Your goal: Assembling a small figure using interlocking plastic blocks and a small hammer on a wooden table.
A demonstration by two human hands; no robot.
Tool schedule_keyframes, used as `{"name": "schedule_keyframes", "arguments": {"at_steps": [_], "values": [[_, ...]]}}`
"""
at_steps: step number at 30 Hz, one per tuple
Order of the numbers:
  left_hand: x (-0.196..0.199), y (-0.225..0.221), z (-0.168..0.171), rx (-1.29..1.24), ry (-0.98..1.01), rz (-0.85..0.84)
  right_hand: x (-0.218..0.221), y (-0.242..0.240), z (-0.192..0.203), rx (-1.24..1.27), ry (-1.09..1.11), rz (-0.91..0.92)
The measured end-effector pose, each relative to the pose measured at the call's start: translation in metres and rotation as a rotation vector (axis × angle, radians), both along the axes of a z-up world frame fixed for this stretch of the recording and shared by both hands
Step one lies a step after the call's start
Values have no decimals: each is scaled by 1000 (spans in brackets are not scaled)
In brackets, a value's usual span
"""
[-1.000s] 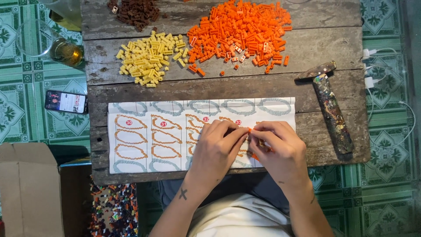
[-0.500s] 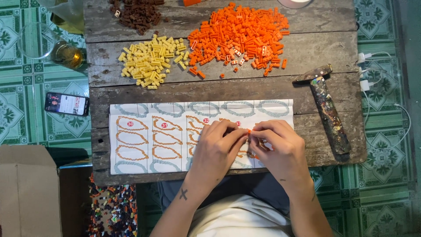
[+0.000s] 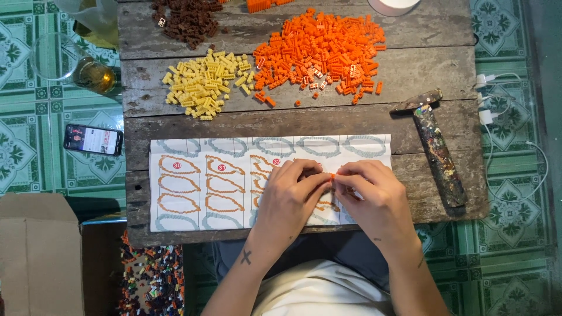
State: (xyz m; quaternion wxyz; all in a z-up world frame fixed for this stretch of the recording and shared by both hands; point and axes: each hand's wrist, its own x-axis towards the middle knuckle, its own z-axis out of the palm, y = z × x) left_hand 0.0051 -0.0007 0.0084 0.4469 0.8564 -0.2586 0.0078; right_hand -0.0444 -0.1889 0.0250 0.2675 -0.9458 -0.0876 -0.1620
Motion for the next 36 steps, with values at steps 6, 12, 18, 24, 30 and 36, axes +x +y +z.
{"name": "schedule_keyframes", "arguments": {"at_steps": [6,12,18,24,30,36], "values": [[0,-1,0,1,23,2,-3,-3,-9,-142,-4,11],[-1,0,-4,30,-4,-24,36,-19,13,-181,151,213],[-3,2,-11,19,-83,-5,122,-24,-3,-198,-36,103],[2,5,4,-155,56,-25,147,-24,-39,-314,42,78],[6,13,13,-454,268,17,95,-31,28,111,128,168],[13,14,28,-628,550,-57,48,-33,40,734,289,238]]}}
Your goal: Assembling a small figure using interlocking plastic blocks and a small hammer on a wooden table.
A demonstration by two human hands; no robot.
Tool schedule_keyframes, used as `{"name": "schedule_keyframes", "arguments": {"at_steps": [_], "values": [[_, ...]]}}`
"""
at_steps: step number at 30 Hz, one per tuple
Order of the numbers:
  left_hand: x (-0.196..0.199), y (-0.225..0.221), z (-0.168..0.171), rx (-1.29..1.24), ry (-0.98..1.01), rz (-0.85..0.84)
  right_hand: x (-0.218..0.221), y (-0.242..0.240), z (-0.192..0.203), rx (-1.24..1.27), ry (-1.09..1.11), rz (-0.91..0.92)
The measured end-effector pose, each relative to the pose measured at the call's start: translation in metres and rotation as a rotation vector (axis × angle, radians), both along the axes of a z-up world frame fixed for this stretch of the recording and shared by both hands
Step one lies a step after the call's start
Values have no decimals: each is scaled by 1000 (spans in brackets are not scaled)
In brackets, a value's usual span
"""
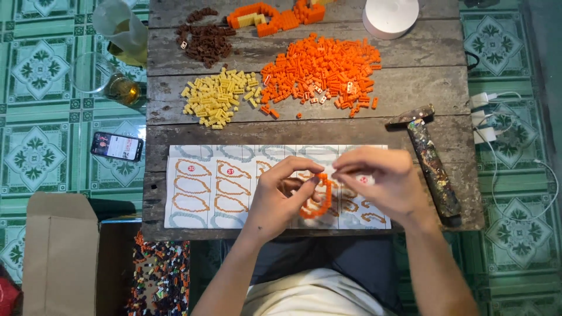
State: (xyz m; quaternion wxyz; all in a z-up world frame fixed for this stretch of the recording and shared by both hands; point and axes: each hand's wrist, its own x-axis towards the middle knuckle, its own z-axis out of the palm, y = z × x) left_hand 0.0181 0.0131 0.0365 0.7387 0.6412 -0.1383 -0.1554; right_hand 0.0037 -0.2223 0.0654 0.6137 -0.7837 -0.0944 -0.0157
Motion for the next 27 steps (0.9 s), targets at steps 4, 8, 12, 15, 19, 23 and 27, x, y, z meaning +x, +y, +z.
{"name": "schedule_keyframes", "arguments": {"at_steps": [4,8,12,15,19,23,27], "values": [[-2,1,-16,-16,116,-25,-20,3,-25,118,20,-59],[-1,-2,-14,71,98,-7,-25,13,-38,160,97,-182],[-1,-5,-20,93,85,-12,-27,16,-39,209,117,-233],[-1,-5,-17,67,78,26,-26,16,-40,187,129,-231],[-6,-3,-19,47,141,18,-29,17,-42,184,143,-247],[-5,-4,-22,40,178,41,-29,17,-44,221,113,-229],[-6,-5,-24,45,176,59,-32,20,-35,239,120,-236]]}}
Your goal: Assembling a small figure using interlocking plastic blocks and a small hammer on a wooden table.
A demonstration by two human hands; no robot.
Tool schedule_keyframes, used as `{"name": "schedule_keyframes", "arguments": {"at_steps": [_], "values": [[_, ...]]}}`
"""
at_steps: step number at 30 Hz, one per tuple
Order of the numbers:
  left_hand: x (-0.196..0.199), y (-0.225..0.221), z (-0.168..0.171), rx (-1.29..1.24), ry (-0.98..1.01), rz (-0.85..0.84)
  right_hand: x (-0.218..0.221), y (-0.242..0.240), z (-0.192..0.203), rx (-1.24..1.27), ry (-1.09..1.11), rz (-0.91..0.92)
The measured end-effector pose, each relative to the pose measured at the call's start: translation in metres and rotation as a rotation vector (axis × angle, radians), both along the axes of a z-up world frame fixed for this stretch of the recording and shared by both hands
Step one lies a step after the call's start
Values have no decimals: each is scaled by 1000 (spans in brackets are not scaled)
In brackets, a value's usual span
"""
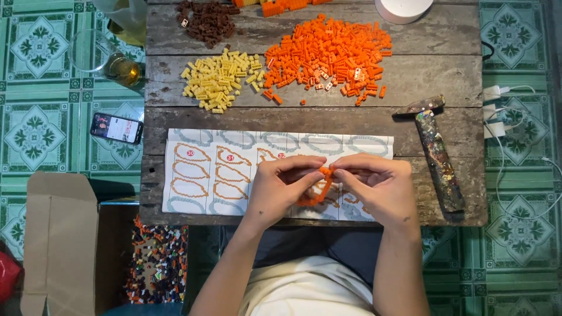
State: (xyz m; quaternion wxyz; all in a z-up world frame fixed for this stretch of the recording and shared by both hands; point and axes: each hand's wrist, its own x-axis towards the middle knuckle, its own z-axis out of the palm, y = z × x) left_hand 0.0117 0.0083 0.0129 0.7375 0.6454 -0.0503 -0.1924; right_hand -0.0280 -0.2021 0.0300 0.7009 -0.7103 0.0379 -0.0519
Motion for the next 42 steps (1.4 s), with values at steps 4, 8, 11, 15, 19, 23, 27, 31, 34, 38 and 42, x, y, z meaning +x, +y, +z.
{"name": "schedule_keyframes", "arguments": {"at_steps": [4,8,11,15,19,23,27,31,34,38,42], "values": [[-1,-1,8,-12,-11,-9,0,-2,-7,10,-10,26],[-3,-1,4,20,-6,1,1,1,-8,-53,-51,25],[-3,-1,4,47,-16,5,2,0,-8,-65,-77,19],[-1,1,1,47,-68,-20,3,0,-3,-95,-99,24],[-1,2,2,60,-82,-30,1,4,3,-66,-89,34],[-2,2,1,85,-108,-22,-1,2,-2,-76,-72,37],[0,0,1,89,-123,-17,0,0,-8,-97,-48,23],[0,0,4,89,-111,-21,1,4,-4,-91,-64,-1],[-1,0,3,91,-109,-18,0,6,-6,-98,-57,-12],[-1,-1,5,96,-128,-1,0,9,-5,-84,-69,-25],[-3,0,11,101,-107,-6,0,12,-1,-100,-57,-46]]}}
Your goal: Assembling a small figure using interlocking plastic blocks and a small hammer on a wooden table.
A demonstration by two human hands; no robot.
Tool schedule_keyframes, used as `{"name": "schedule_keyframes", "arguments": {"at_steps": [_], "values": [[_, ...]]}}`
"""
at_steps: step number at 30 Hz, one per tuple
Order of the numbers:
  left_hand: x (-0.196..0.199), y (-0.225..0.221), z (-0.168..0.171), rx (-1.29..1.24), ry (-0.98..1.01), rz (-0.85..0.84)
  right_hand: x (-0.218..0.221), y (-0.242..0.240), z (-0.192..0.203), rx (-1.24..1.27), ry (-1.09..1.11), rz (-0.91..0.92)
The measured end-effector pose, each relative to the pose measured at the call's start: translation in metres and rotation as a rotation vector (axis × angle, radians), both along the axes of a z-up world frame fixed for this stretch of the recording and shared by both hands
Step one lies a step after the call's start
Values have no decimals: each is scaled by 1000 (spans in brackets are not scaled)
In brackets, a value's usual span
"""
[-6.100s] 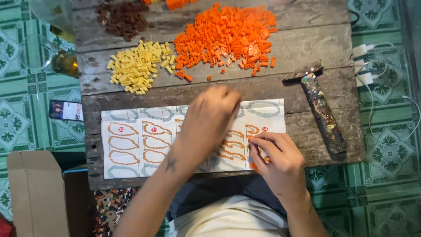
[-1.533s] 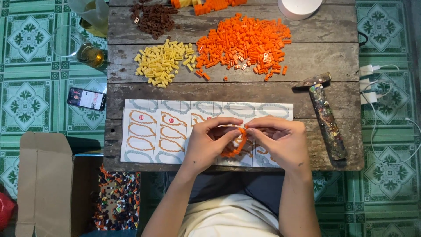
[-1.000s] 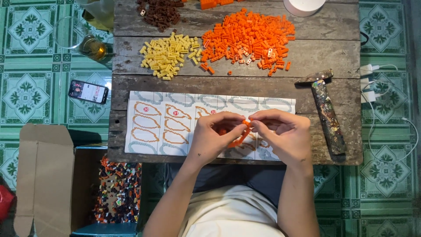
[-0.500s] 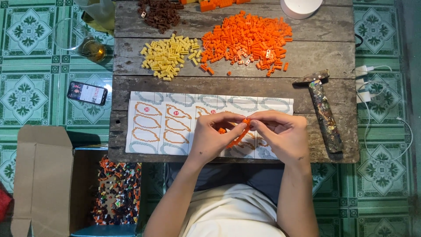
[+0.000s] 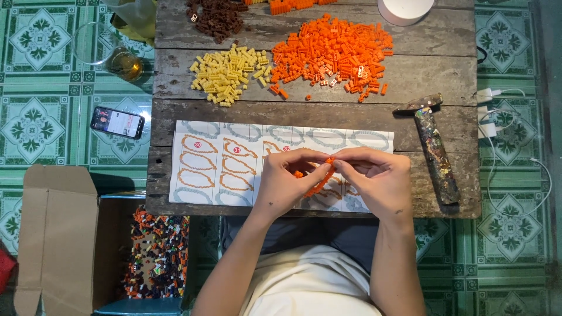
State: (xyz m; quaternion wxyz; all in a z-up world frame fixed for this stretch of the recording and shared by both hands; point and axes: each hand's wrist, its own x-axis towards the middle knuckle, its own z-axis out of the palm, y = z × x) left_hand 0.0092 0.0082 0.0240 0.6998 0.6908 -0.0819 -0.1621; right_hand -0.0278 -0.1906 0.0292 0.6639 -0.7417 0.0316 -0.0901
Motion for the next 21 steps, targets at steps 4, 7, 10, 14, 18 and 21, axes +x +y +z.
{"name": "schedule_keyframes", "arguments": {"at_steps": [4,7,10,14,18,21], "values": [[2,0,1,-5,2,-5,1,1,3,-2,12,-6],[3,0,3,-3,-8,-4,0,2,4,-27,-7,5],[2,0,0,7,0,4,0,4,4,-77,-3,-1],[3,0,-2,1,1,0,-4,11,12,-98,4,-38],[1,1,2,-9,12,16,-4,12,11,-101,13,-58],[0,2,1,-10,31,5,-2,15,16,-93,18,-51]]}}
